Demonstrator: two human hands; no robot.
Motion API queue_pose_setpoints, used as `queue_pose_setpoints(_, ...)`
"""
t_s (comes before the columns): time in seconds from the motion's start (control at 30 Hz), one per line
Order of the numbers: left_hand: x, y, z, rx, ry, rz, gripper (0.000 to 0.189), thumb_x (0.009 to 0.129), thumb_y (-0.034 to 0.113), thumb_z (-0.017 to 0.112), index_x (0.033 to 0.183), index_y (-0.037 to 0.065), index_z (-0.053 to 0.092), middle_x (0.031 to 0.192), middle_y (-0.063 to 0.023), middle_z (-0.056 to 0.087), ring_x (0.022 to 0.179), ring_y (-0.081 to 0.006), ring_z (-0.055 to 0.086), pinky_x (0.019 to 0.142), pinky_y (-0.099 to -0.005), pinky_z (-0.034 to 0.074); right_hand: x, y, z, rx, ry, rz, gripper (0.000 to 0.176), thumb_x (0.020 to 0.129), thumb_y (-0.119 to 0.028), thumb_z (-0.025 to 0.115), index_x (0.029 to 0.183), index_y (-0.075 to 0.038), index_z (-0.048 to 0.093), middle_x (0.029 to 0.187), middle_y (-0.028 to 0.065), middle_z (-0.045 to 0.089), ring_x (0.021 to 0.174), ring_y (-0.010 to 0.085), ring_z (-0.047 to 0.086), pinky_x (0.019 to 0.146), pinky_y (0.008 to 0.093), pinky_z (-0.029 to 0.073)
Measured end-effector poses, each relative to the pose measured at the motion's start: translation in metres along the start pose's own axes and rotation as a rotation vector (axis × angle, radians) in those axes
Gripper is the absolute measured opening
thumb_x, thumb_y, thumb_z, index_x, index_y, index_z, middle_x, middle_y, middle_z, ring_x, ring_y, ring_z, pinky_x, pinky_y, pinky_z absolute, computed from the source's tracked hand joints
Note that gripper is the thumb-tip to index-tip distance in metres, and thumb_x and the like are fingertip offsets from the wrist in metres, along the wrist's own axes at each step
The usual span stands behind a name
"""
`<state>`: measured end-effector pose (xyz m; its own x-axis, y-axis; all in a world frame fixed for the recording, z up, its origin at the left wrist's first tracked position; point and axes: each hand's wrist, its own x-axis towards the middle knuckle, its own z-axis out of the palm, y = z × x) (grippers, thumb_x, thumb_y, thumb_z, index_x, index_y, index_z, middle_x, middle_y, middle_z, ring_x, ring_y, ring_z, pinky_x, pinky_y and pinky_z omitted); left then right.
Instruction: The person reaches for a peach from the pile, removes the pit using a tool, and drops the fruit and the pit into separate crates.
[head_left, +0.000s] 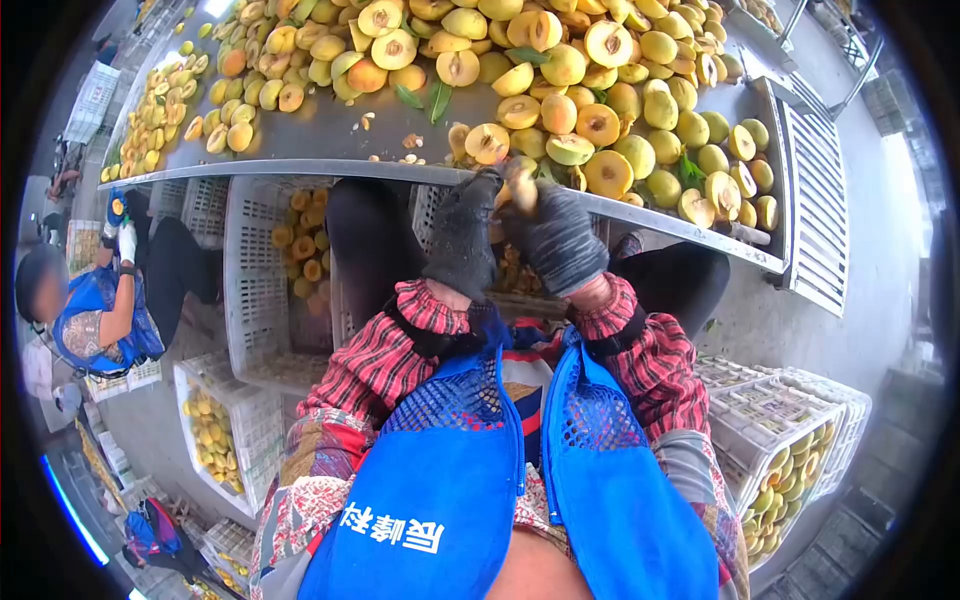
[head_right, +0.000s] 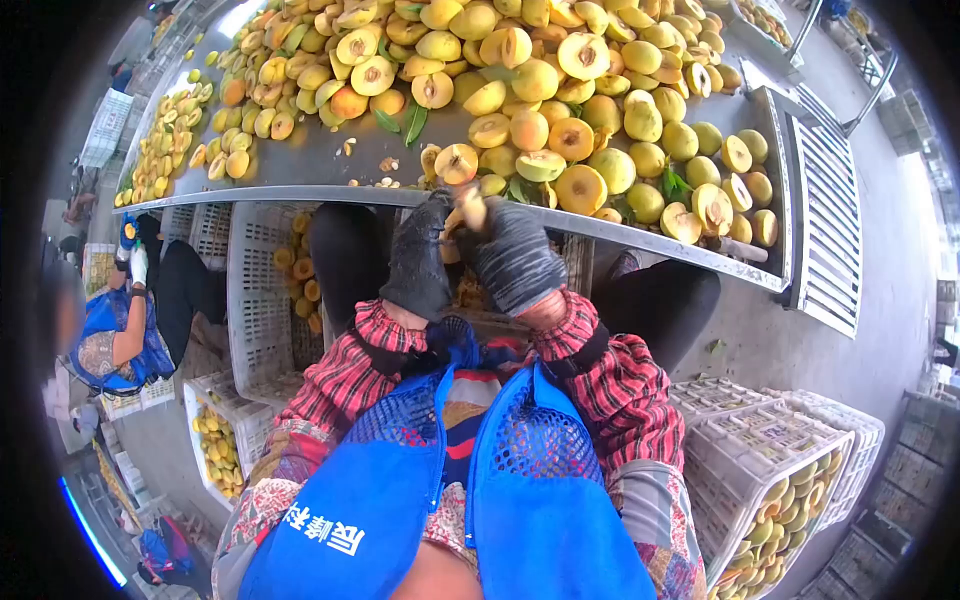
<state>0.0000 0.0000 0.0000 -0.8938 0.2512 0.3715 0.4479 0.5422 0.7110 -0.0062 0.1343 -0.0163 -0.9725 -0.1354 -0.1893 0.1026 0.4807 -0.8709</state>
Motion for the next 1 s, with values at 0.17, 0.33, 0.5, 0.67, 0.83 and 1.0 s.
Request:
queue_pose_setpoints(0.17, 0.007, 0.001, -0.002, -1.567, 0.122, -0.783, 0.027, 0.081, 0.016, 0.055, 0.104, 0.002, 0.052, 0.098, -0.0099, 0.058, 0.088, -0.0202, 0.057, 0.077, -0.0302, 0.045, -0.032, -0.034, -0.009, -0.061, -0.087, -0.280, 0.032, 0.073, -0.016, 0.064, 0.099, -0.001, 0.053, 0.079, 0.0112, 0.059, 0.070, 0.0210, 0.057, 0.063, 0.0338, 0.045)
queue_pose_setpoints(0.33, 0.006, -0.001, -0.016, -0.408, 0.032, -0.165, 0.025, 0.077, 0.005, 0.055, 0.101, 0.000, 0.052, 0.095, -0.0084, 0.058, 0.086, -0.0133, 0.057, 0.074, -0.0258, 0.046, -0.047, -0.030, -0.016, 0.038, -0.094, -0.047, 0.030, 0.076, -0.015, 0.059, 0.099, 0.000, 0.048, 0.077, 0.0133, 0.056, 0.069, 0.0238, 0.055, 0.063, 0.0363, 0.044)
queue_pose_setpoints(0.5, 0.006, 0.012, -0.011, -0.969, 0.047, -0.421, 0.034, 0.081, 0.000, 0.051, 0.114, -0.002, 0.045, 0.107, -0.0125, 0.055, 0.096, -0.0210, 0.055, 0.083, -0.0309, 0.045, -0.049, -0.031, -0.010, -0.051, -0.094, -0.028, 0.027, 0.077, -0.015, 0.058, 0.098, -0.001, 0.048, 0.080, 0.0185, 0.055, 0.074, 0.0328, 0.055, 0.066, 0.0391, 0.043)
queue_pose_setpoints(0.67, 0.004, 0.014, -0.001, -1.075, 0.179, -0.370, 0.036, 0.088, 0.021, 0.048, 0.115, -0.002, 0.045, 0.103, -0.0155, 0.055, 0.091, -0.0250, 0.057, 0.082, -0.0352, 0.047, -0.046, -0.020, 0.000, -0.056, -0.037, -0.094, 0.027, 0.077, -0.014, 0.056, 0.098, 0.001, 0.047, 0.080, 0.0208, 0.055, 0.075, 0.0358, 0.055, 0.065, 0.0412, 0.043)
queue_pose_setpoints(0.83, 0.007, 0.006, 0.006, -1.610, 0.253, -0.742, 0.049, 0.091, 0.034, 0.031, 0.119, -0.005, 0.040, 0.109, -0.0191, 0.052, 0.096, -0.0282, 0.054, 0.087, -0.0393, 0.044, -0.042, -0.034, 0.001, -0.102, -0.121, 0.023, 0.030, 0.077, -0.011, 0.055, 0.102, 0.002, 0.044, 0.080, 0.0217, 0.054, 0.075, 0.0365, 0.055, 0.064, 0.0416, 0.043)
queue_pose_setpoints(1.0, 0.002, -0.003, 0.008, -1.701, 0.230, -0.759, 0.039, 0.090, 0.026, 0.037, 0.118, -0.001, 0.042, 0.109, -0.0155, 0.054, 0.095, -0.0214, 0.055, 0.080, -0.0318, 0.047, -0.036, -0.022, 0.015, -0.128, -0.095, -0.125, 0.034, 0.077, -0.009, 0.054, 0.108, 0.002, 0.043, 0.082, 0.0219, 0.051, 0.075, 0.0356, 0.053, 0.065, 0.0411, 0.042)
